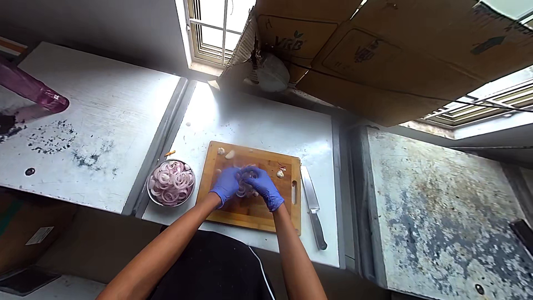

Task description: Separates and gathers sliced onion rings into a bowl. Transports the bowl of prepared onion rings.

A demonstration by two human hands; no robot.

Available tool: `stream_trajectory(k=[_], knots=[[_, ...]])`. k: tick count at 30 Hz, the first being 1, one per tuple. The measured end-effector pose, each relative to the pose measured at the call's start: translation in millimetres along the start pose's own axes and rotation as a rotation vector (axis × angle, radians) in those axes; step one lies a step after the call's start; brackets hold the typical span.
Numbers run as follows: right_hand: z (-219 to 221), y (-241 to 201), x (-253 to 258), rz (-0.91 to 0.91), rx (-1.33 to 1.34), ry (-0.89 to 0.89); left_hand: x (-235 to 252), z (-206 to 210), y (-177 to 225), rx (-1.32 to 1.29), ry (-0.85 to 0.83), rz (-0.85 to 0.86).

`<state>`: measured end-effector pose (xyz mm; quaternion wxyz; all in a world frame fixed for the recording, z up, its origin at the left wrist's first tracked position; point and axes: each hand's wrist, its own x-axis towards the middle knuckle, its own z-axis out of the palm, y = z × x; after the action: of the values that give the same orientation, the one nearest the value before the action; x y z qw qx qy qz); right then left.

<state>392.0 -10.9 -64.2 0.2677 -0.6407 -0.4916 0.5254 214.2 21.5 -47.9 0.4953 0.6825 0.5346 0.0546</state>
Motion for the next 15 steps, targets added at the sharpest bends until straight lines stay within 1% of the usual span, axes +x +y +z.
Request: stream_trajectory(k=[1,3,7,9,10,12,14,15], knots=[[-4,-6,-2,-0.014,-0.05,-0.009,1,-6,6,0.023,-0.03,-0.017],[-8,-14,-9,-0.041,-0.14,0.034,2,-12,7,0.041,-0.068,-0.028],[-12,-20,-18,0.005,-0.235,0.142,5,-10,-11,-0.02,-0.048,-0.047],[-9,-12,-16,0.005,-0.38,0.185,7,-8,-17,0.045,-0.023,-0.031],[-5,-6,-15,-0.044,-0.495,0.197,8,-7,-19,0.116,-0.019,-0.004],[13,14,-14,-0.231,-0.705,0.222,7,-6,-20,0.268,-0.038,0.044],[35,37,-13,-0.385,-0.829,0.205,3,-5,-16,0.34,-0.057,0.035],[45,48,-12,-0.45,-0.856,0.235,1,-3,-16,0.341,-0.051,0.022]])
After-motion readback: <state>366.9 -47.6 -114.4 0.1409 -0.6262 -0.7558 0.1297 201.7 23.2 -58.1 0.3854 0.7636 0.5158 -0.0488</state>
